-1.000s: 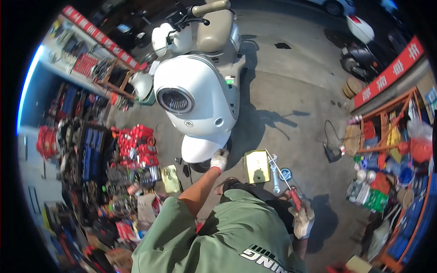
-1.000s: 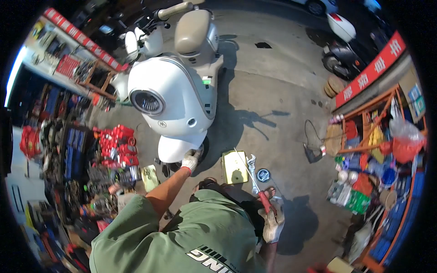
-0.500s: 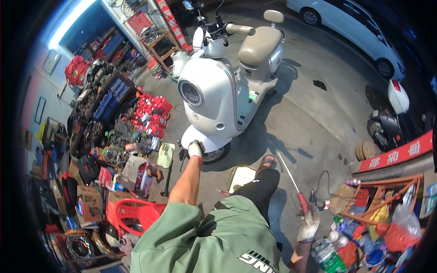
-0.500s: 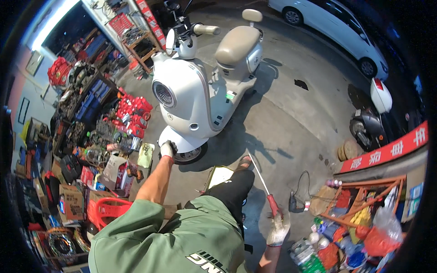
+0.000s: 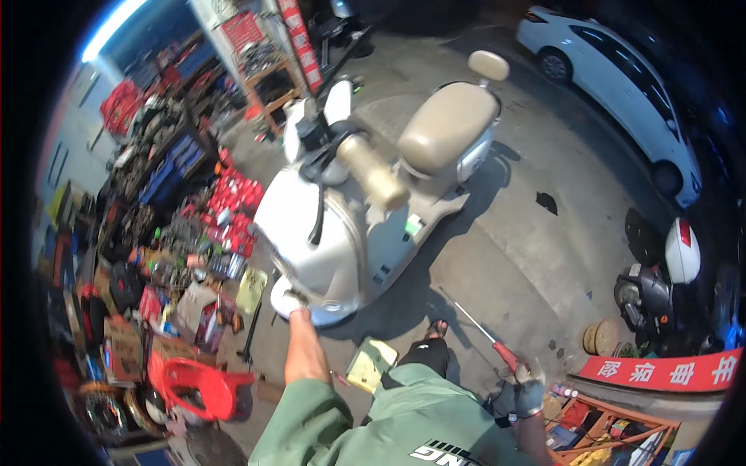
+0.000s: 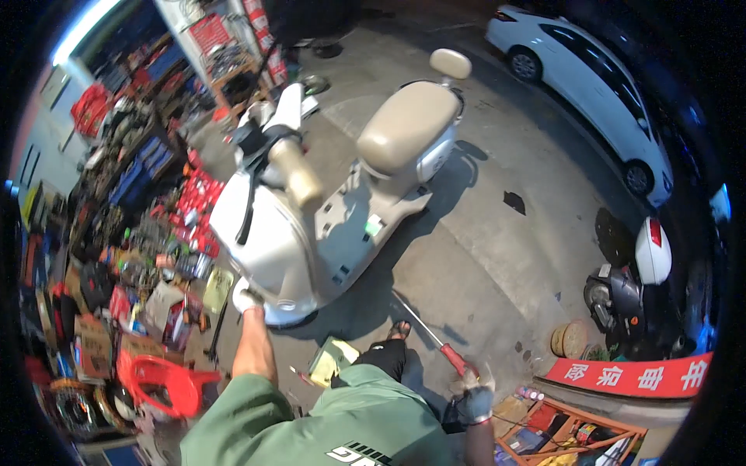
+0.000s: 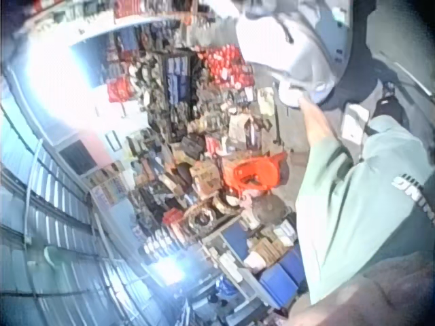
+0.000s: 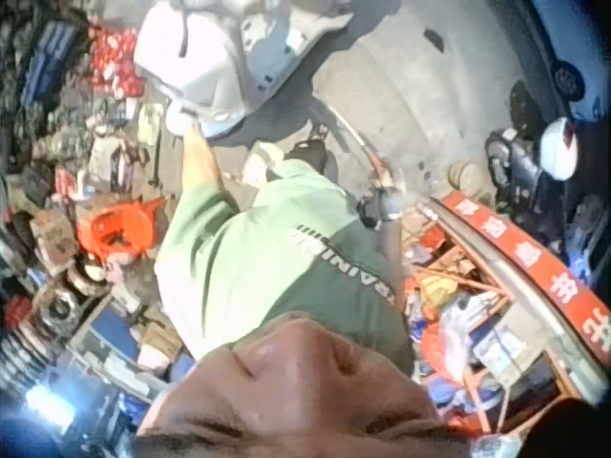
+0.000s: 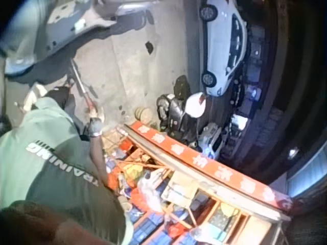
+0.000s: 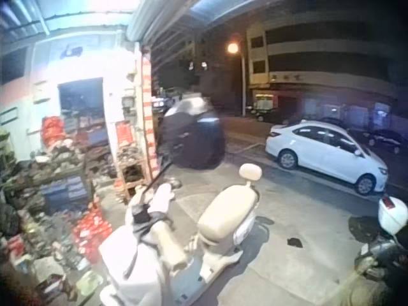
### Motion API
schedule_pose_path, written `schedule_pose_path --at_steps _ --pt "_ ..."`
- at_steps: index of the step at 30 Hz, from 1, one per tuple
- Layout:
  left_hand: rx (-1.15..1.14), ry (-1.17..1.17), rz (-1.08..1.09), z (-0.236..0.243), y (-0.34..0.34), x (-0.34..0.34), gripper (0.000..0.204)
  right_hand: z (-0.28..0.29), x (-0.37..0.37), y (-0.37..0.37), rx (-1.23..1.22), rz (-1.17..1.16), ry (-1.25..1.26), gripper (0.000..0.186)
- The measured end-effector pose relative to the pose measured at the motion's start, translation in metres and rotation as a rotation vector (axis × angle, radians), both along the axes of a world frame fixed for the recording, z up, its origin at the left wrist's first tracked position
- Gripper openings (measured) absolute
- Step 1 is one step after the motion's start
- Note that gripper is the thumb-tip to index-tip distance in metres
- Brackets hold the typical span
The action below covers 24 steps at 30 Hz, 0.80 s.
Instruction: The person uses a screwdriver to unfasten and remove panels from a scooter. The person then sorts through tools and hardware in a tray by hand before using the screwdriver on the scooter again.
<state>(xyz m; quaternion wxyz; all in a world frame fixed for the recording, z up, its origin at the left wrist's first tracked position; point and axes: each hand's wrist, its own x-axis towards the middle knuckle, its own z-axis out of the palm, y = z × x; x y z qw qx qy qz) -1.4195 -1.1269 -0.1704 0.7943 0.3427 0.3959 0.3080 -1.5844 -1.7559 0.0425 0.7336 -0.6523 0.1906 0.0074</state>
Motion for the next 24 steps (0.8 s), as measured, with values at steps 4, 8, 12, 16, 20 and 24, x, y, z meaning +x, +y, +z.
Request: schedule_pose_path --at_steps 4,8,12,16,20,24 --pt "0.062 0.017 -0.007 -0.038 0.04 -0.015 0.036 0.026 0.083 -0.025 -0.182 0.112 0.064 0.035" --pt "-0.012 0.151 0.024 -0.057 0.001 -0.029 0.03 -0.004 0.148 -0.058 -0.214 0.186 0.031 0.033" --pt "-0.252 0.255 0.03 -0.035 -0.1 -0.052 0.02 -0.02 0.219 -0.081 0.091 0.322 0.08 0.036" --pt "-0.388 0.268 -0.069 -0.001 -0.222 -0.06 0.019 -0.024 0.287 -0.093 0.28 0.426 0.11 0.034" --pt "-0.366 0.271 -0.22 0.045 -0.357 0.029 0.009 -0.008 0.366 -0.133 0.145 0.66 0.088 0.033" --pt "-0.272 0.201 -0.192 0.109 -0.455 0.128 0.019 0.023 0.422 -0.176 0.021 0.878 -0.015 0.03"
